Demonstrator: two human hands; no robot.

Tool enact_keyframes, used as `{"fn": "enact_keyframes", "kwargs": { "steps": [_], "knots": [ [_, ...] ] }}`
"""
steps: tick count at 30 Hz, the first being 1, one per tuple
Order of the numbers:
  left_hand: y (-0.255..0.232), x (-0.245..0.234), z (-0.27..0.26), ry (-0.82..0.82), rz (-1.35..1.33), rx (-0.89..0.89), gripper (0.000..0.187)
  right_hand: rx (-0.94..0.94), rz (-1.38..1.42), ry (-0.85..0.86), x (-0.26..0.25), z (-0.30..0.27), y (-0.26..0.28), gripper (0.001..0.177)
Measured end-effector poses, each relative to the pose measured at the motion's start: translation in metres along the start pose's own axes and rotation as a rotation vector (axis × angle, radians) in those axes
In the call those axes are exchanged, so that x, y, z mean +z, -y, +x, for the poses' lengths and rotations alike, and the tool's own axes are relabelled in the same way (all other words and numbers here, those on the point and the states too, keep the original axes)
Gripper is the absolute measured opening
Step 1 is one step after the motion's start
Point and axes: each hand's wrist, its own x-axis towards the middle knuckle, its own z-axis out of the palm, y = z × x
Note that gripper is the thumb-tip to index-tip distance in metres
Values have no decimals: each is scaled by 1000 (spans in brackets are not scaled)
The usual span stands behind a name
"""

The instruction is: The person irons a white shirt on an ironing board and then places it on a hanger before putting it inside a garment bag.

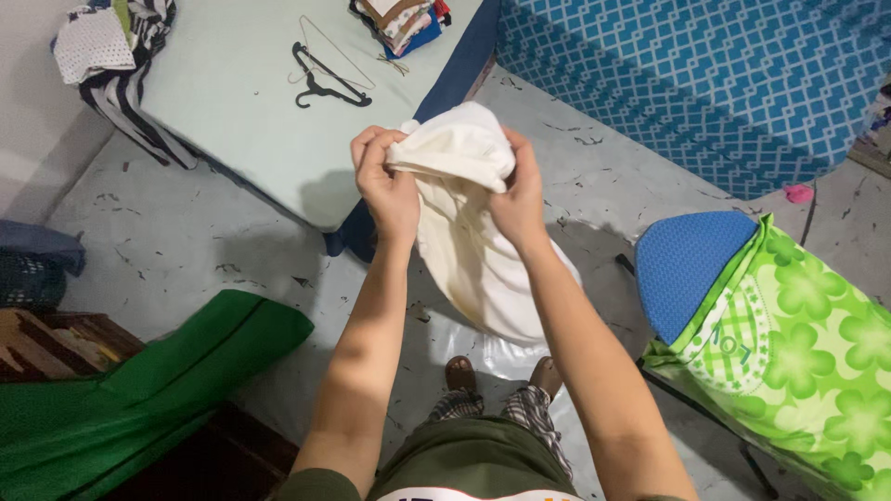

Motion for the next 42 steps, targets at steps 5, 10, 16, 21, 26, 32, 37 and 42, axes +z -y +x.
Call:
{"fn": "enact_keyframes", "kwargs": {
  "steps": [5,10,16,21,26,32,37,42],
  "knots": [
    [-6,1,-12,106,48,60,25,16,-178,12,-60,16,15,50],
    [-25,20,-31,203,208,30,22,255,-239,258,-129,22,44,46],
    [-32,68,-53,293,122,59,14,81,-605,85,-165,-5,29,41],
    [-17,118,-71,255,152,-56,11,199,-929,46,-196,-20,-41,33],
    [0,169,-85,203,175,-36,8,324,-1016,80,-259,-16,-98,15],
    [20,215,-112,211,245,71,16,182,-459,-216,-348,44,-147,23],
    [35,276,-160,366,455,188,21,4,-422,-428,-444,76,-121,18],
    [-21,331,-251,866,667,233,25,-283,-807,-595,-540,-7,-71,22]
  ]
}}
